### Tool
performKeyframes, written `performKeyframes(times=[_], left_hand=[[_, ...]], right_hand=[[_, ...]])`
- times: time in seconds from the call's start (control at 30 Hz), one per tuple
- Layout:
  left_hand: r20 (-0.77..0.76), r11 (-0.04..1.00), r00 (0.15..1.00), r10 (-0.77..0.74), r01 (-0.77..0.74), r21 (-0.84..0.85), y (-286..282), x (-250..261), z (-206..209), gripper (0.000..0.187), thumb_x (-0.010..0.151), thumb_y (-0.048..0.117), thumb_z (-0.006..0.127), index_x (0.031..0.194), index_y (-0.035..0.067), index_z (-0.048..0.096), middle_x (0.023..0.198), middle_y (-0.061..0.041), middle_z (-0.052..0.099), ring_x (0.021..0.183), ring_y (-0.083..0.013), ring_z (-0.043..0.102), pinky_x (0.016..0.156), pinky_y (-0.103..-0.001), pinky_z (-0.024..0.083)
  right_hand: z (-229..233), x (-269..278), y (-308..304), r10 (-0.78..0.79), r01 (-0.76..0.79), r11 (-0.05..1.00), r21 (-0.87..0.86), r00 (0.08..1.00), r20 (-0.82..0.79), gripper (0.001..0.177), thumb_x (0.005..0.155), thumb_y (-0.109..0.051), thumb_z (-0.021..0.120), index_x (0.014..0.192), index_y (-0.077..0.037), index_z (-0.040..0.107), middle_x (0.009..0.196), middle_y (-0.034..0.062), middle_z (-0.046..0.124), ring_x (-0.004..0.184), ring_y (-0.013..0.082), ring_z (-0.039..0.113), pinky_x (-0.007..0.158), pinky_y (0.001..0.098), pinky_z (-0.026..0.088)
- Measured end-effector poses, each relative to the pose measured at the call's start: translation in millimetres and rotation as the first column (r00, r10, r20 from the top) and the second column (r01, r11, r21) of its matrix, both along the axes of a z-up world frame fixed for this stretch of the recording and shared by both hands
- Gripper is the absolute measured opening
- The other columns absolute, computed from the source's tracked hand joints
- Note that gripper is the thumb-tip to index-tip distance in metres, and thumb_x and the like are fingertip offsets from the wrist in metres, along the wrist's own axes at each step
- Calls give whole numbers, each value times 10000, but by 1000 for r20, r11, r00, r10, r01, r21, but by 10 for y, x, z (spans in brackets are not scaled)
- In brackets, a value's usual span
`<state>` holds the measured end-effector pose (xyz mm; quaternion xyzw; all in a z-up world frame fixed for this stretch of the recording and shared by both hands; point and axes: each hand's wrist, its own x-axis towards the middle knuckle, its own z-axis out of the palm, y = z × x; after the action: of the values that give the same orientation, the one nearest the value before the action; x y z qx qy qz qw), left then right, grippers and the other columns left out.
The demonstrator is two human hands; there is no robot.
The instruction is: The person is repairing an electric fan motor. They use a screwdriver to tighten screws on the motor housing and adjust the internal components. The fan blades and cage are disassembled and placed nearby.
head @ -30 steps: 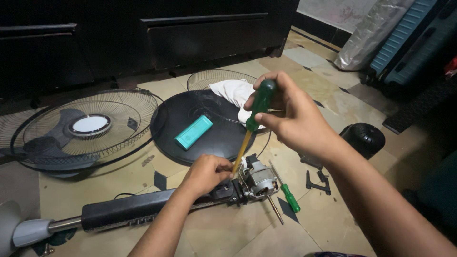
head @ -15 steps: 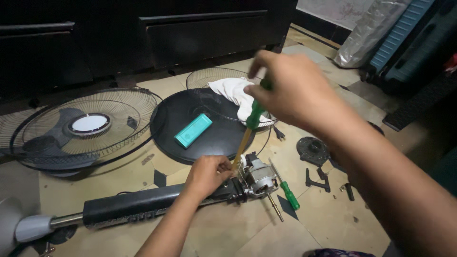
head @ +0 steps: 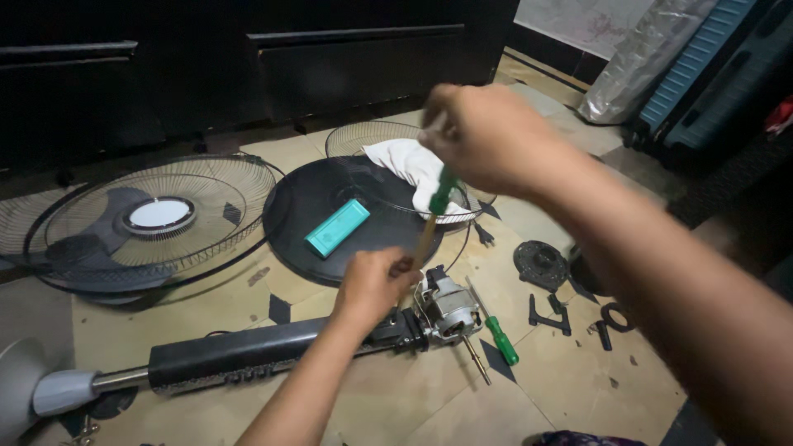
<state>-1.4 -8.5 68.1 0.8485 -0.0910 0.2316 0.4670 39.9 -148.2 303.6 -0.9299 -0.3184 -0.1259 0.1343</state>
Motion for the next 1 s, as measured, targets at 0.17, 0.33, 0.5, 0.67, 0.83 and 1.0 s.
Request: performKeyframes(times=[0.17,0.33,0.5,0.67,0.83,1.0], left_hand=[[-164,997,984,69,-73,-21,-100,-64,97,313,708,248,893,845,31,713,821,-140,772,755,-269,779,687,-363,586],[-53,1000,998,26,-27,-13,-126,-38,154,283,760,188,845,931,12,703,883,-159,763,831,-318,752,709,-393,566],[-35,997,999,-17,14,-78,-173,-29,222,203,844,112,771,1035,43,767,898,-181,761,849,-307,771,719,-382,582],[-65,997,998,25,-30,-76,-228,-31,344,223,769,147,813,969,55,776,888,-153,778,810,-265,795,706,-364,598],[-112,980,974,198,-199,1,-321,-14,401,345,666,283,916,824,37,734,802,-141,764,749,-294,763,684,-389,572],[-160,943,933,323,-303,136,-317,56,351,474,665,393,962,841,34,707,769,-138,735,769,-330,724,696,-438,548]], right_hand=[[-251,123,3,177,-176,984,-18,980,92,251,812,15,681,1023,-92,764,971,100,787,929,241,759,852,380,593],[-318,261,-83,609,-447,730,516,768,-196,503,674,135,506,1122,-15,676,1149,90,730,1140,215,696,995,376,556],[-282,213,-97,733,-334,521,786,647,-210,546,604,36,513,1127,-48,644,1256,54,701,1260,163,630,1079,315,512],[-428,98,-93,-129,107,940,324,990,48,294,899,-275,791,1065,-58,682,956,165,743,935,302,709,839,427,561],[-577,142,-130,-75,69,829,555,997,-12,333,788,-210,856,995,-52,648,832,78,714,767,220,699,691,388,552],[-909,155,16,524,215,347,913,763,-379,212,849,-98,706,1032,-79,600,805,53,711,706,179,693,647,288,560]])
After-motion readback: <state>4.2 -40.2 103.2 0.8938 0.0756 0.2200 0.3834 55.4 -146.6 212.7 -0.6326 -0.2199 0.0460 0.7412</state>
